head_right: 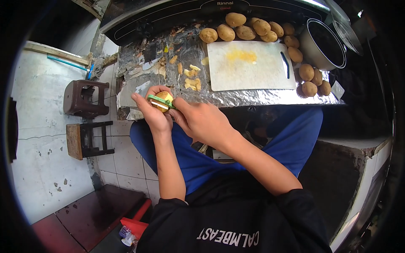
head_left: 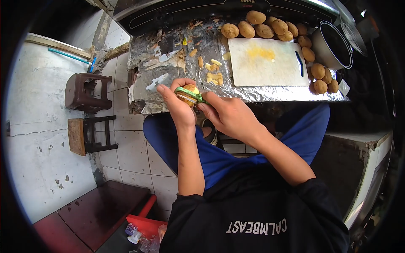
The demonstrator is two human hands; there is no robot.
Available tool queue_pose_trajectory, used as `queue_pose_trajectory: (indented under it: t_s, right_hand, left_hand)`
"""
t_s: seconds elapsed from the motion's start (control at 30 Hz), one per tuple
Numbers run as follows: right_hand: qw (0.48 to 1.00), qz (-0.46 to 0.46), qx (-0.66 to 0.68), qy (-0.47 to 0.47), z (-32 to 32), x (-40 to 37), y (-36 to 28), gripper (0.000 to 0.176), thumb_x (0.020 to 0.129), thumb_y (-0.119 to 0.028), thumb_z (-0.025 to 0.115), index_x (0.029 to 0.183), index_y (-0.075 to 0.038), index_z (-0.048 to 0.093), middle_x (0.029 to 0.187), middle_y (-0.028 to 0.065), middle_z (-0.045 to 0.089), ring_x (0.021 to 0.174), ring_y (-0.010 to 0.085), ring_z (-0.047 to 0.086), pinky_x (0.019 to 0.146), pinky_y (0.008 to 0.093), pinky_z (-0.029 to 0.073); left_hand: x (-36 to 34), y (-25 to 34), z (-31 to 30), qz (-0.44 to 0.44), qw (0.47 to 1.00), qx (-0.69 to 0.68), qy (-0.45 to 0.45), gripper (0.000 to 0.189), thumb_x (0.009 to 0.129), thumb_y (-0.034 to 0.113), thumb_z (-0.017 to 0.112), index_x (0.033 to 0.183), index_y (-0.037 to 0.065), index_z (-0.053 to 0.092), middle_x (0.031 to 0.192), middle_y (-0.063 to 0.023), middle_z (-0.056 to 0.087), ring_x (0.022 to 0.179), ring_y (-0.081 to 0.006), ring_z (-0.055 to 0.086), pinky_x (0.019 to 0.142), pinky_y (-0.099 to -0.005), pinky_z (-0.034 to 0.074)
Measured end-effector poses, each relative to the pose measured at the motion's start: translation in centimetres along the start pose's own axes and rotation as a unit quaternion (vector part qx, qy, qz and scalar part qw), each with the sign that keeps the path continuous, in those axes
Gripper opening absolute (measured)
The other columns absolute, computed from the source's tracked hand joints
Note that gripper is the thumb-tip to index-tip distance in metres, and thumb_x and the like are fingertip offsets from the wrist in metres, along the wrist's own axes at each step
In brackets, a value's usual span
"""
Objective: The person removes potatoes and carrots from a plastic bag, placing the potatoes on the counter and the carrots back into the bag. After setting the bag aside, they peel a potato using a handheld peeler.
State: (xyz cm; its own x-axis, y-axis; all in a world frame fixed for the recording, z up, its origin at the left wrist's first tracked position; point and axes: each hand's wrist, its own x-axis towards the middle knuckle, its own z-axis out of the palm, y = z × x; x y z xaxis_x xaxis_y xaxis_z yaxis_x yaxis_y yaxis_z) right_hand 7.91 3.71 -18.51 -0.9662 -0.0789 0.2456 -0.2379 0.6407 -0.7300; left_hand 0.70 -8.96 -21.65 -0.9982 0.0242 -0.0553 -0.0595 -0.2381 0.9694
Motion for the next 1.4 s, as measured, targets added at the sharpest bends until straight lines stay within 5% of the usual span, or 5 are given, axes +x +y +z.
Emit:
queue_pose_trajectory:
  t_s: [0.47, 0.57, 1.0, 1.07, 1.4]
  right_hand:
    - [0.993, 0.052, 0.102, 0.006, 0.4, 0.7, -2.2, 0.021, 0.095, -0.024, 0.053, 0.102, -0.005, 0.056, 0.06, 0.0197, 0.061, 0.055, 0.0414, 0.06, 0.054, 0.0507, 0.05]
    - [0.996, 0.043, 0.072, -0.004, -0.2, 0.8, -2.9, 0.022, 0.095, -0.024, 0.053, 0.106, -0.005, 0.057, 0.06, 0.0204, 0.061, 0.056, 0.0419, 0.061, 0.055, 0.051, 0.05]
    - [0.994, 0.044, 0.104, 0.0, -0.9, -0.1, -2.4, 0.019, 0.095, -0.022, 0.055, 0.098, -0.004, 0.055, 0.057, 0.0213, 0.058, 0.055, 0.0426, 0.059, 0.054, 0.0511, 0.049]
    - [0.989, 0.065, 0.134, 0.008, -1.1, 0.1, -2.5, 0.019, 0.095, -0.022, 0.055, 0.093, -0.003, 0.054, 0.057, 0.0217, 0.057, 0.055, 0.0431, 0.059, 0.053, 0.0508, 0.049]
    - [0.991, 0.036, 0.126, 0.01, -1.2, -0.4, -2.8, 0.018, 0.094, -0.019, 0.056, 0.092, -0.002, 0.053, 0.057, 0.0212, 0.056, 0.053, 0.0429, 0.058, 0.052, 0.0502, 0.048]
  left_hand:
    - [-1.1, 0.8, 0.3, 0.12, 0.976, 0.164, 0.076, 0.085, 0.098, 0.068, 0.011, 0.085, 0.0, 0.061, 0.073, -0.0045, 0.057, 0.069, -0.0147, 0.053, 0.066, -0.0278, 0.045]
    - [-0.6, 0.3, 0.0, 0.101, 0.987, 0.057, 0.113, 0.082, 0.099, 0.066, 0.014, 0.082, 0.0, 0.061, 0.072, -0.0051, 0.058, 0.068, -0.0152, 0.053, 0.066, -0.0284, 0.045]
    - [-1.3, 1.1, 0.9, 0.119, 0.988, 0.055, 0.087, 0.073, 0.103, 0.056, 0.017, 0.079, 0.001, 0.059, 0.072, -0.0052, 0.058, 0.067, -0.0136, 0.054, 0.064, -0.0263, 0.045]
    - [-1.6, 0.8, 1.8, 0.134, 0.98, 0.047, 0.138, 0.07, 0.103, 0.051, 0.019, 0.079, 0.0, 0.059, 0.071, -0.0063, 0.059, 0.065, -0.0141, 0.055, 0.063, -0.026, 0.045]
    - [-1.6, 0.9, 0.5, 0.138, 0.988, -0.009, 0.074, 0.059, 0.103, 0.041, 0.023, 0.082, -0.001, 0.06, 0.072, -0.0087, 0.06, 0.064, -0.0156, 0.057, 0.062, -0.0279, 0.047]
